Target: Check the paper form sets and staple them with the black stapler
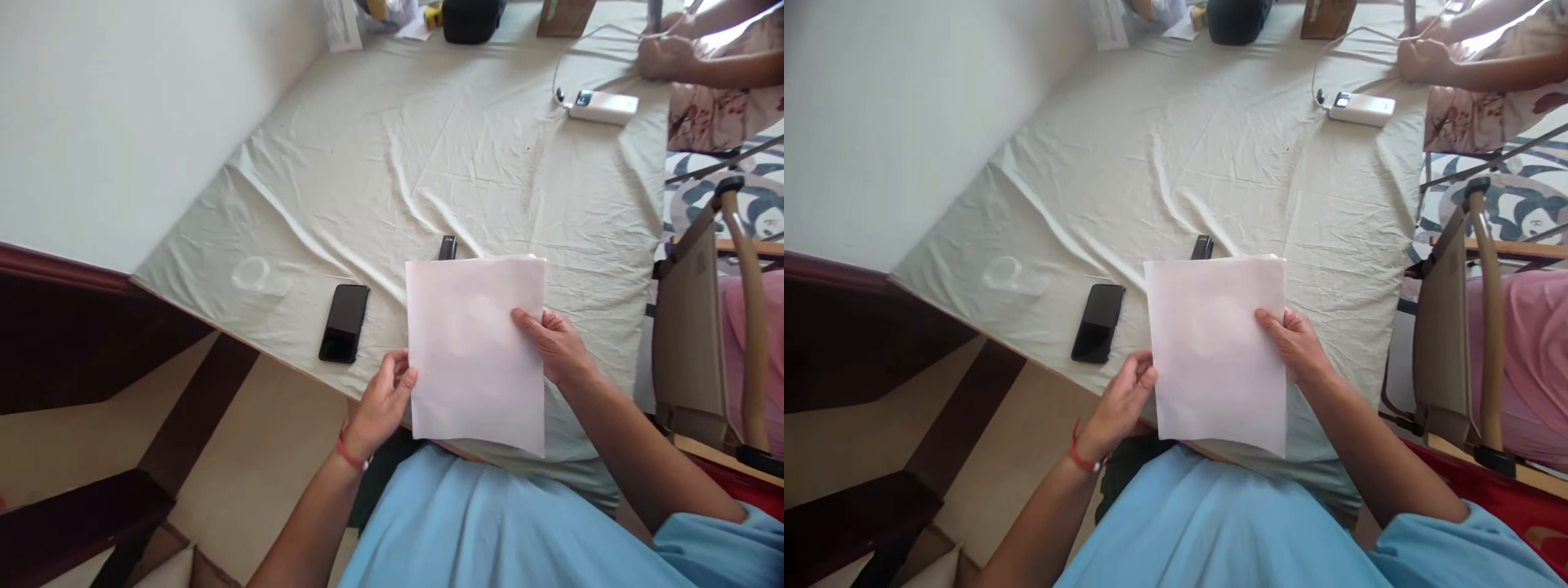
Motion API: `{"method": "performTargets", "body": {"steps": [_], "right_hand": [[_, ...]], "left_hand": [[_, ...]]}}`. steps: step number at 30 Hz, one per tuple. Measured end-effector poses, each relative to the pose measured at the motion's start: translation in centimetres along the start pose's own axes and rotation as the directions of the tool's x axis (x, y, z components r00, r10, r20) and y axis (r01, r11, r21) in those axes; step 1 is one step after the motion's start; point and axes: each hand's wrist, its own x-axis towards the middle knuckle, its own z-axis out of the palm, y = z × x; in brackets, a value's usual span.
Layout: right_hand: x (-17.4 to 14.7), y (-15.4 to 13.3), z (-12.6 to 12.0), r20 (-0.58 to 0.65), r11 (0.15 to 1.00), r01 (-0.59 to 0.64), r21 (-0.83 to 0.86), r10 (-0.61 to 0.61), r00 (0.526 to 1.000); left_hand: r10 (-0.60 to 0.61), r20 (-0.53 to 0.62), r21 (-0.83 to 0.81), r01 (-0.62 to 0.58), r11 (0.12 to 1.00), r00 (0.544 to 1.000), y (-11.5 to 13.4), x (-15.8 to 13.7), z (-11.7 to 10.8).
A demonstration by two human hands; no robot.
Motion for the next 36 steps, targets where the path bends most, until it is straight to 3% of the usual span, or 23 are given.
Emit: {"method": "performTargets", "body": {"steps": [2,5,10,18,23,26,29,31,32,34,36], "right_hand": [[-0.3,0.3,0.2,0.028,1.000,-0.009,-0.017,0.009,1.000],[-0.5,0.8,0.0,0.075,0.999,-0.014,-0.049,0.018,0.997],[-0.3,1.5,-0.7,0.085,0.998,0.020,-0.064,-0.014,0.996],[-0.4,2.0,-1.6,0.104,0.975,0.071,-0.209,-0.050,0.993],[0.1,1.1,-1.3,0.026,0.949,0.265,-0.172,-0.264,0.964],[0.2,0.8,-0.9,0.005,0.951,0.260,-0.164,-0.263,0.965],[0.2,0.6,-0.8,0.011,0.909,0.255,-0.329,-0.266,0.964],[0.5,0.0,-0.7,-0.040,0.783,0.321,-0.534,-0.402,0.915],[0.7,-0.4,-0.6,-0.051,0.683,0.376,-0.627,-0.517,0.855],[1.1,-1.5,0.0,0.018,0.430,0.498,-0.753,-0.743,0.669],[1.3,-2.7,1.2,0.210,0.139,0.580,-0.802,-0.845,0.492]], "left_hand": [[-0.013,-0.003,-0.236,0.012,0.972,1.000,0.5,2.0,0.3],[0.038,0.121,-0.446,0.020,0.895,0.992,1.0,4.5,0.8],[-0.023,-0.014,-0.572,0.011,0.820,1.000,0.5,6.3,1.8],[-0.065,0.005,-0.576,0.056,0.816,0.998,-0.7,5.4,3.3],[0.065,0.009,-0.468,-0.053,0.882,0.998,-2.4,5.2,3.6],[0.116,0.004,-0.409,-0.104,0.906,0.993,-2.8,5.2,3.9],[0.134,0.012,-0.359,-0.121,0.925,0.991,-2.8,5.3,4.1],[0.152,0.012,-0.335,-0.139,0.932,0.988,-2.7,5.3,4.1],[0.163,0.008,-0.330,-0.151,0.932,0.987,-2.7,5.3,4.1],[0.182,0.011,-0.329,-0.169,0.929,0.983,-2.6,5.1,4.0],[0.194,0.034,-0.332,-0.172,0.927,0.980,-2.5,4.9,4.1]]}}
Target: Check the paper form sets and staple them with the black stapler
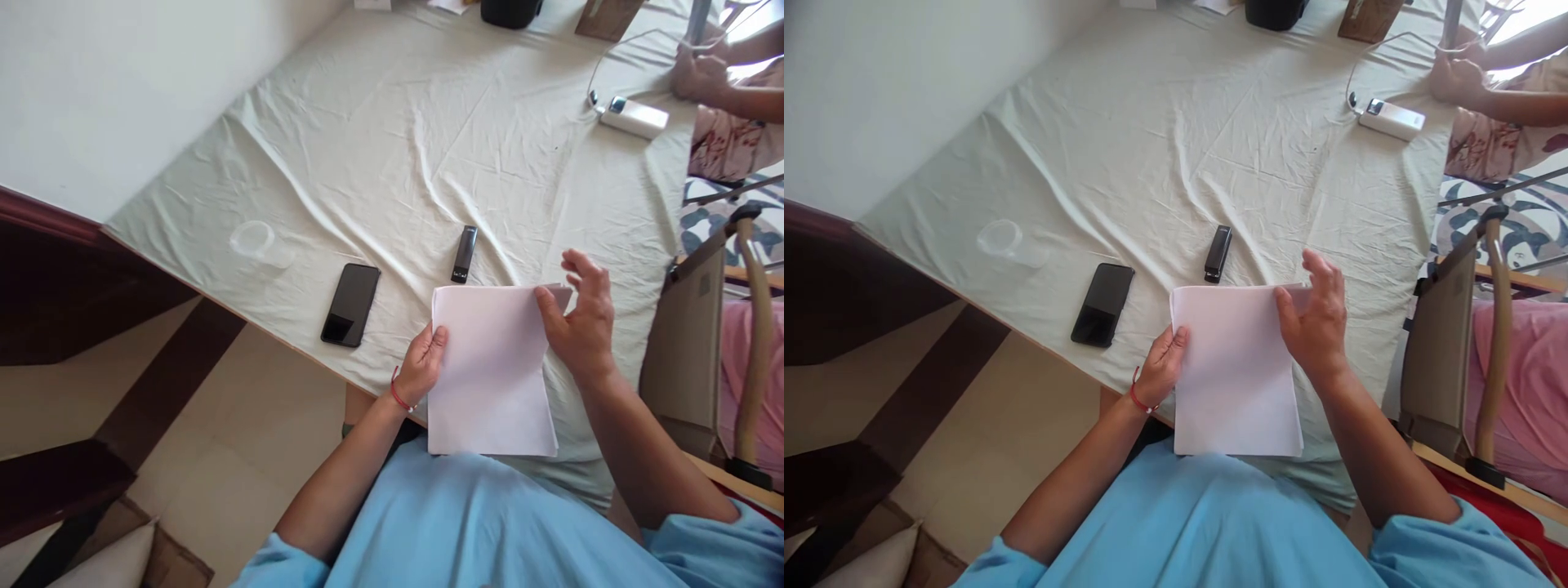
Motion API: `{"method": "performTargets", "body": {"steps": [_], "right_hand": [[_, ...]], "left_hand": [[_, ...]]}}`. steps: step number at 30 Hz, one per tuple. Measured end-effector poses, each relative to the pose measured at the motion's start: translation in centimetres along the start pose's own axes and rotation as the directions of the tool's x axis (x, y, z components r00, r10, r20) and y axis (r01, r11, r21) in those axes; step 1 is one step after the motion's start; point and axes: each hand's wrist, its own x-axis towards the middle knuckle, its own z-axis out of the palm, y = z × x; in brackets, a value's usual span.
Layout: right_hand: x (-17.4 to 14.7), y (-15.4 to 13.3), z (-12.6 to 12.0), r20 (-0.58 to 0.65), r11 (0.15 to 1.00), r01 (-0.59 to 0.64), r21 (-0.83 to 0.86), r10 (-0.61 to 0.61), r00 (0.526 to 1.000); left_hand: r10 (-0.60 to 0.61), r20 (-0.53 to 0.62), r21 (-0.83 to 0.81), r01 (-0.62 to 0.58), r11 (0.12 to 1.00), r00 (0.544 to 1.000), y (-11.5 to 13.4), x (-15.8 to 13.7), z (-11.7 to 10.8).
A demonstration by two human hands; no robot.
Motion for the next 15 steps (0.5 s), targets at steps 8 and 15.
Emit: {"method": "performTargets", "body": {"steps": [8,15], "right_hand": [[2.3,-4.9,2.6,0.454,0.924,0.382,-0.036,-0.325,0.830],[3.7,-3.9,2.3,0.453,0.946,0.287,0.153,-0.325,0.830]], "left_hand": [[0.006,-0.020,0.058,-0.005,0.998,1.000,-0.2,0.1,0.3],[-0.066,-0.036,-0.139,0.061,0.988,0.997,-1.1,0.9,0.1]]}}
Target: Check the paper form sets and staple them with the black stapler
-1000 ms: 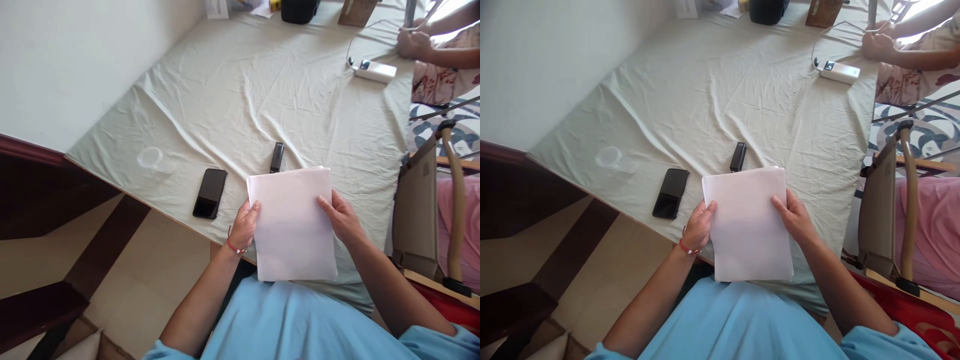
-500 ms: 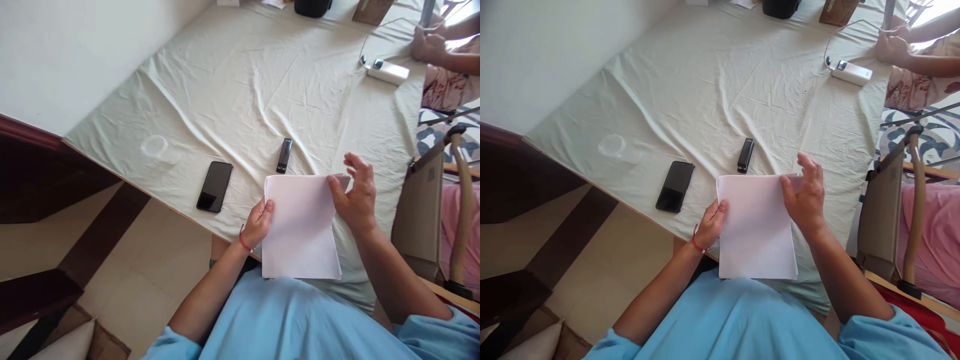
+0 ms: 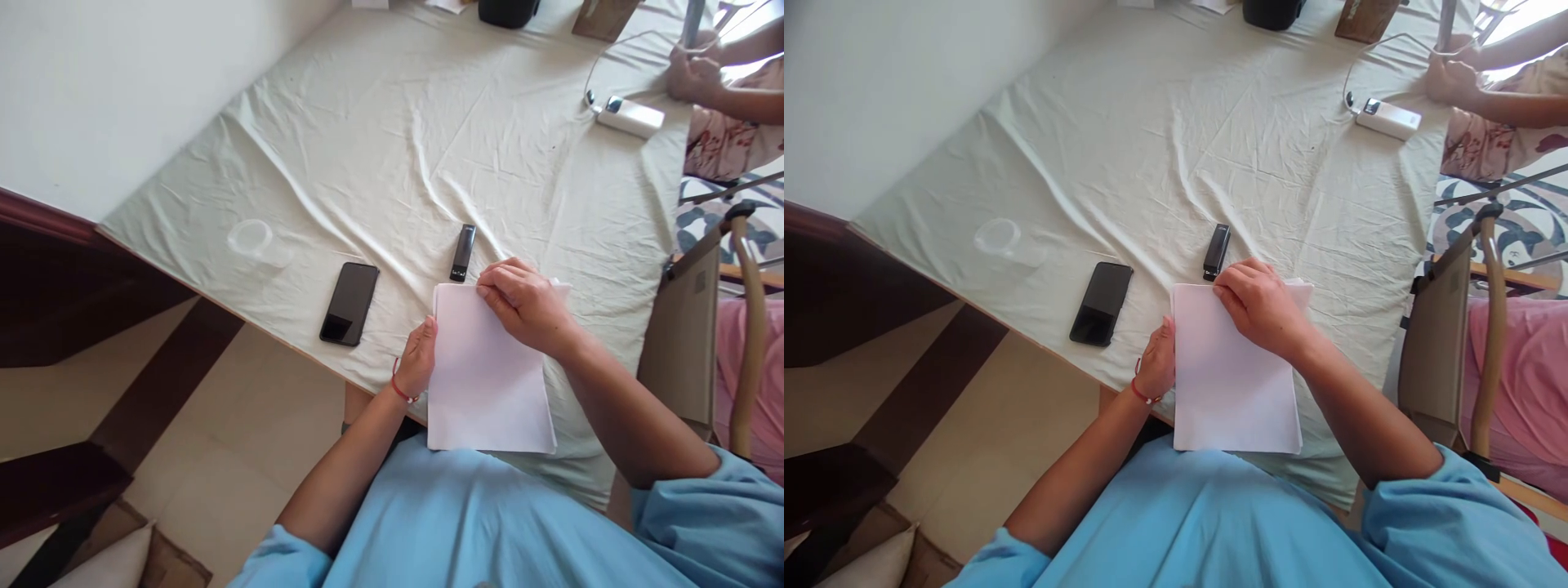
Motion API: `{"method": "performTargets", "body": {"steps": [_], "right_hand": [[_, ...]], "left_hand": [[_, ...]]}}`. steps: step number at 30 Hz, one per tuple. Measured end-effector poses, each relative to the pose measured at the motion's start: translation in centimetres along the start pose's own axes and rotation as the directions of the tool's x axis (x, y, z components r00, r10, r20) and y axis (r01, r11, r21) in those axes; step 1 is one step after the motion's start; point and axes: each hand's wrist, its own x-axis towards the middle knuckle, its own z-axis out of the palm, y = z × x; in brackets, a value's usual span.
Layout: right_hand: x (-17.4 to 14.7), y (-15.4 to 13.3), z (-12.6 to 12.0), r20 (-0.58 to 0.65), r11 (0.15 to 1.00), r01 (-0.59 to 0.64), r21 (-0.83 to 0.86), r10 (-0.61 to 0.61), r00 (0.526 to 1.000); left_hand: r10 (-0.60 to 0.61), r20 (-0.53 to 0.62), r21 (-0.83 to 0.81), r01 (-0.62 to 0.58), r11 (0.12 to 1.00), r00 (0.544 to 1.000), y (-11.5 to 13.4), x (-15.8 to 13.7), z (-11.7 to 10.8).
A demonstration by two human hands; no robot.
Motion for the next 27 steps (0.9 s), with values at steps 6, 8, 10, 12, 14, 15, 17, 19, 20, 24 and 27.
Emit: {"method": "performTargets", "body": {"steps": [6,8,10,12,14,15,17,19,20,24,27], "right_hand": [[-0.2,0.8,-0.4,-0.011,0.995,0.011,0.098,-0.010,1.000],[-0.1,0.8,-0.4,-0.013,0.994,0.014,0.105,-0.013,1.000],[-0.1,0.9,-0.4,-0.011,0.994,0.016,0.108,-0.014,1.000],[0.1,0.9,-0.5,-0.011,0.994,0.018,0.108,-0.017,1.000],[0.2,0.9,-0.6,-0.013,0.993,0.034,0.111,-0.033,0.999],[0.2,1.0,-0.7,-0.012,0.992,0.046,0.115,-0.045,0.999],[0.3,1.0,-0.9,-0.008,0.990,0.065,0.122,-0.065,0.998],[0.3,1.0,-1.0,0.000,0.990,0.066,0.121,-0.066,0.998],[0.3,1.0,-1.0,0.002,0.992,0.057,0.113,-0.057,0.998],[0.2,1.0,-0.6,-0.016,1.000,-0.008,0.030,0.009,1.000],[0.2,1.0,-0.1,-0.029,0.998,-0.045,-0.033,0.044,0.999]], "left_hand": [[-0.062,0.080,-0.129,0.072,0.989,0.995,0.1,0.3,0.6],[-0.068,0.093,-0.152,0.082,0.985,0.993,0.3,0.3,0.9],[-0.068,0.112,-0.166,0.086,0.982,0.991,0.6,0.4,1.1],[-0.065,0.133,-0.165,0.087,0.982,0.989,0.9,0.5,1.2],[-0.063,0.141,-0.137,0.082,0.987,0.988,1.3,0.8,1.3],[-0.063,0.142,-0.109,0.079,0.991,0.988,1.5,0.9,1.3],[-0.066,0.143,-0.059,0.075,0.995,0.988,1.7,1.2,1.3],[-0.071,0.151,-0.039,0.078,0.996,0.986,1.7,1.5,1.3],[-0.072,0.157,-0.035,0.079,0.996,0.985,1.7,1.6,1.4],[-0.013,0.098,0.057,0.008,0.998,0.995,1.5,1.4,1.7],[0.088,0.042,0.179,-0.094,0.979,0.995,2.0,0.7,2.0]]}}
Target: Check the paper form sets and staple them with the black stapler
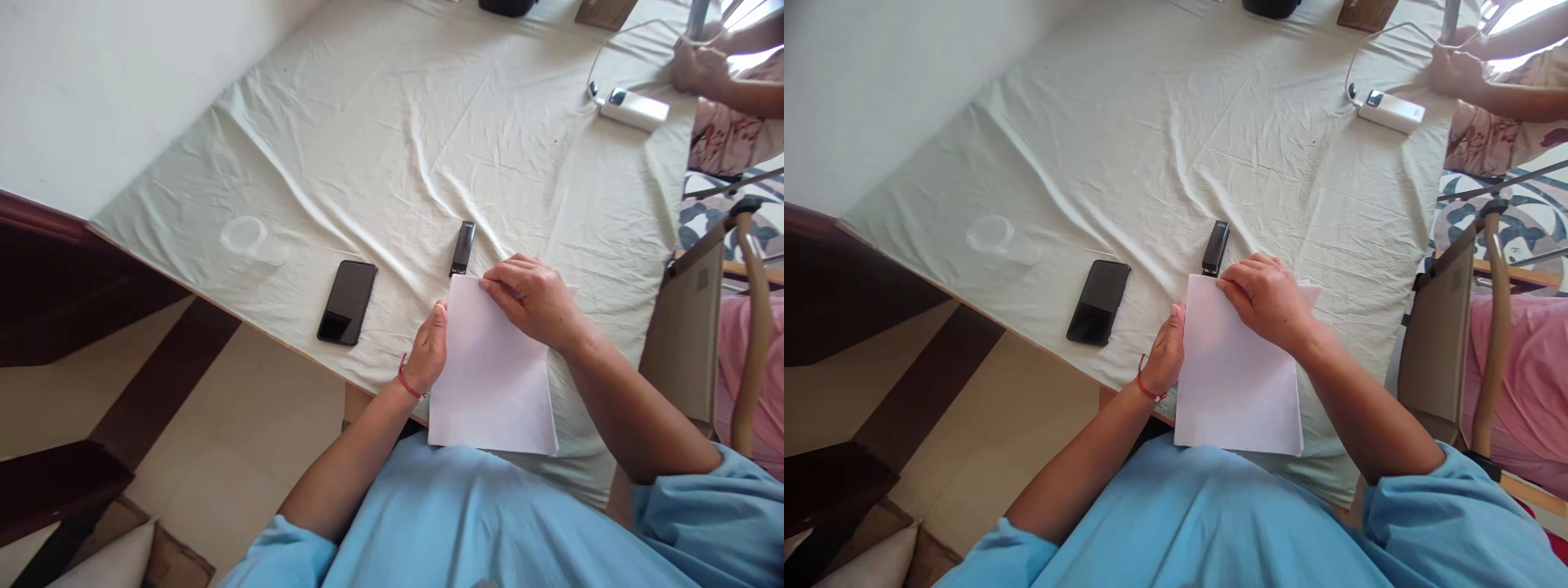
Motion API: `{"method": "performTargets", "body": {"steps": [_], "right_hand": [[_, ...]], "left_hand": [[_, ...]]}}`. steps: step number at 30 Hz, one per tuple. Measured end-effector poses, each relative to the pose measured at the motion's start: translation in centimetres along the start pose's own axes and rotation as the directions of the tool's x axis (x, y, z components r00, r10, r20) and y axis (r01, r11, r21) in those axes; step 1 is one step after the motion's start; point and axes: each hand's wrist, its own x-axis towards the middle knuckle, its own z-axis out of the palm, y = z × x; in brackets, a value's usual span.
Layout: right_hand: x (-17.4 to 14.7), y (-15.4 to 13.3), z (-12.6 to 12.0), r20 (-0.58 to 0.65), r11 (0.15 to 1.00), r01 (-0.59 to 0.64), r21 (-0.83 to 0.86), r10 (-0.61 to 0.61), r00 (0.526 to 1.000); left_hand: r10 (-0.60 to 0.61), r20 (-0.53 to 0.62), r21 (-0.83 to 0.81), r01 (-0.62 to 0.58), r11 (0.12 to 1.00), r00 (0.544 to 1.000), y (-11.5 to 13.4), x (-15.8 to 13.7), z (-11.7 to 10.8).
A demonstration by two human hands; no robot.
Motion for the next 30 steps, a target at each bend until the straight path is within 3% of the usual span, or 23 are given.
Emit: {"method": "performTargets", "body": {"steps": [5,10,13,15,19,21,30], "right_hand": [[0.1,-0.6,0.4,0.018,0.998,0.034,-0.058,-0.033,0.999],[0.3,-1.4,0.6,0.110,0.991,0.039,-0.126,-0.025,0.994],[0.9,-0.8,0.7,0.170,0.992,-0.050,-0.120,0.070,0.983],[1.8,0.1,0.9,0.237,0.979,-0.158,-0.129,0.185,0.954],[3.8,2.4,1.7,0.435,0.922,-0.366,-0.122,0.382,0.816],[4.4,3.2,2.2,0.457,0.899,-0.420,-0.127,0.429,0.779],[5.1,4.8,3.8,0.419,0.850,-0.517,-0.104,0.509,0.752]], "left_hand": [[0.102,-0.026,0.260,-0.092,0.961,0.994,0.8,-0.6,0.2],[0.106,0.014,0.259,-0.107,0.960,0.994,0.3,-0.5,0.1],[0.088,-0.011,0.283,-0.081,0.956,0.996,-0.5,0.2,-0.3],[0.049,-0.055,0.266,-0.032,0.963,0.997,-1.1,1.0,-0.6],[-0.097,-0.110,0.204,0.118,0.972,0.989,-1.9,2.8,-0.8],[-0.161,-0.132,0.186,0.184,0.965,0.978,-1.8,3.6,-0.7],[-0.264,-0.231,0.281,0.324,0.903,0.936,0.4,5.5,0.3]]}}
